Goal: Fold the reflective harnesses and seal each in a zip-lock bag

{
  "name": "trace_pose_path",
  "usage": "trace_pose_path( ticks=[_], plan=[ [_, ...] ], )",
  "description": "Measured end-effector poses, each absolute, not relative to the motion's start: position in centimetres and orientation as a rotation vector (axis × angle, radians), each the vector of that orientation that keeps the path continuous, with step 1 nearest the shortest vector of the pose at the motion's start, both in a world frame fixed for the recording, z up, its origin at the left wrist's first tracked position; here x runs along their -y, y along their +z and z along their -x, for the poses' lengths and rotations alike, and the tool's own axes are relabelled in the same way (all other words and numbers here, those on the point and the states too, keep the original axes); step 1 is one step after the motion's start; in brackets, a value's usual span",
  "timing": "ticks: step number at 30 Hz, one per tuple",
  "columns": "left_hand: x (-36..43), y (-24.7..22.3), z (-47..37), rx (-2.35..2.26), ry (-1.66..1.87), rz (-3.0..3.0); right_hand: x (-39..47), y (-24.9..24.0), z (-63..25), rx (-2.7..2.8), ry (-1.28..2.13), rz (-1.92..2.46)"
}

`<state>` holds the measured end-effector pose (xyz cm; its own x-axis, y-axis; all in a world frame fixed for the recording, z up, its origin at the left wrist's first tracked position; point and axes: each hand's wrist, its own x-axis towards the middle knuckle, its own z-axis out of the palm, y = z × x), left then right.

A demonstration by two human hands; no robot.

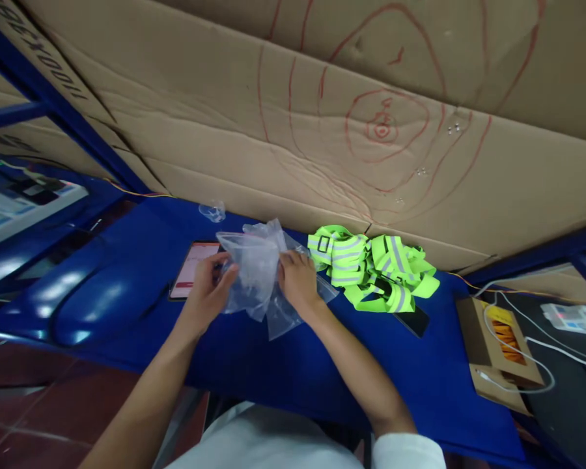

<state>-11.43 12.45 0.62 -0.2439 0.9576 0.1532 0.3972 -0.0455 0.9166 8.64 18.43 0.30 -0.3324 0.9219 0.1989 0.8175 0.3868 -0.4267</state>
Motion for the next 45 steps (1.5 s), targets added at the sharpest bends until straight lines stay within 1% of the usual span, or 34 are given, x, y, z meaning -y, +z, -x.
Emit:
trace_pose_path(
  ticks=[3, 6, 8, 11, 14, 17, 19, 20, 24, 26, 29, 30, 31, 33, 35, 37, 40, 42, 45],
  plan=[
    [-15.4, 0.4, 11.0, -1.628, 1.191, -1.495, -18.0, -0.6, -7.9, 2.331, 0.381, 1.545],
    [-17.1, 0.8, 10.2, -1.707, 1.04, -1.815, -16.5, 0.2, -9.4, 2.386, 0.379, 1.496],
    [-17.8, 0.9, 9.5, -1.892, 0.841, -2.008, -14.4, 0.9, -11.0, 2.412, 0.258, 1.412],
    [-18.8, 0.8, 8.4, -2.092, 0.556, -2.071, -10.1, 0.4, -13.1, 2.493, 0.087, 1.236],
    [-19.4, 0.2, 7.7, -2.164, 0.514, -2.078, -6.4, -1.9, -14.2, 2.626, 0.107, 1.073],
    [-19.7, -0.5, 7.5, -2.179, 0.509, -2.132, -4.8, -2.8, -15.3, 2.574, 0.139, 1.072],
    [-19.6, -1.0, 7.6, -2.144, 0.543, -2.167, -4.6, -1.0, -16.8, 2.529, 0.175, 0.975],
    [-19.6, -1.3, 7.7, -2.123, 0.575, -2.178, -4.6, 0.6, -17.8, 2.5, 0.2, 0.87],
    [-19.6, -2.7, 7.8, -2.035, 0.76, -2.156, -5.0, 6.9, -20.9, 2.185, 0.257, 0.731],
    [-19.8, -3.3, 7.8, -1.985, 0.902, -2.073, -5.6, 7.7, -20.4, 2.147, 0.181, 0.646],
    [-20.2, -3.9, 7.7, -1.889, 1.089, -1.855, -8.1, 5.3, -17.2, 2.247, -0.089, 0.336],
    [-20.3, -4.0, 7.7, -1.832, 1.155, -1.77, -9.4, 4.1, -16.0, 2.336, -0.067, 0.34],
    [-20.3, -3.9, 7.7, -1.763, 1.239, -1.669, -10.9, 2.8, -14.9, 2.414, 0.05, 0.472],
    [-20.3, -3.5, 7.8, -1.619, 1.432, -1.377, -14.0, 0.9, -13.5, 2.424, 0.447, 0.846],
    [-20.2, -2.9, 7.9, -1.507, 1.576, -0.995, -16.5, 0.0, -12.9, 2.322, 0.719, 1.012],
    [-20.1, -2.1, 8.2, -1.391, 1.595, -0.655, -18.2, 0.1, -12.4, 2.263, 0.815, 1.059],
    [-20.1, -1.0, 8.7, -1.173, 1.492, -0.364, -19.6, 0.2, -11.0, 2.23, 0.839, 1.098],
    [-20.0, -0.5, 8.7, -1.094, 1.431, -0.307, -20.2, -0.2, -9.9, 2.204, 0.85, 1.108],
    [-19.4, -0.3, 8.0, -1.117, 1.365, -0.423, -21.1, -0.9, -9.3, 2.208, 0.78, 1.053]
  ],
)
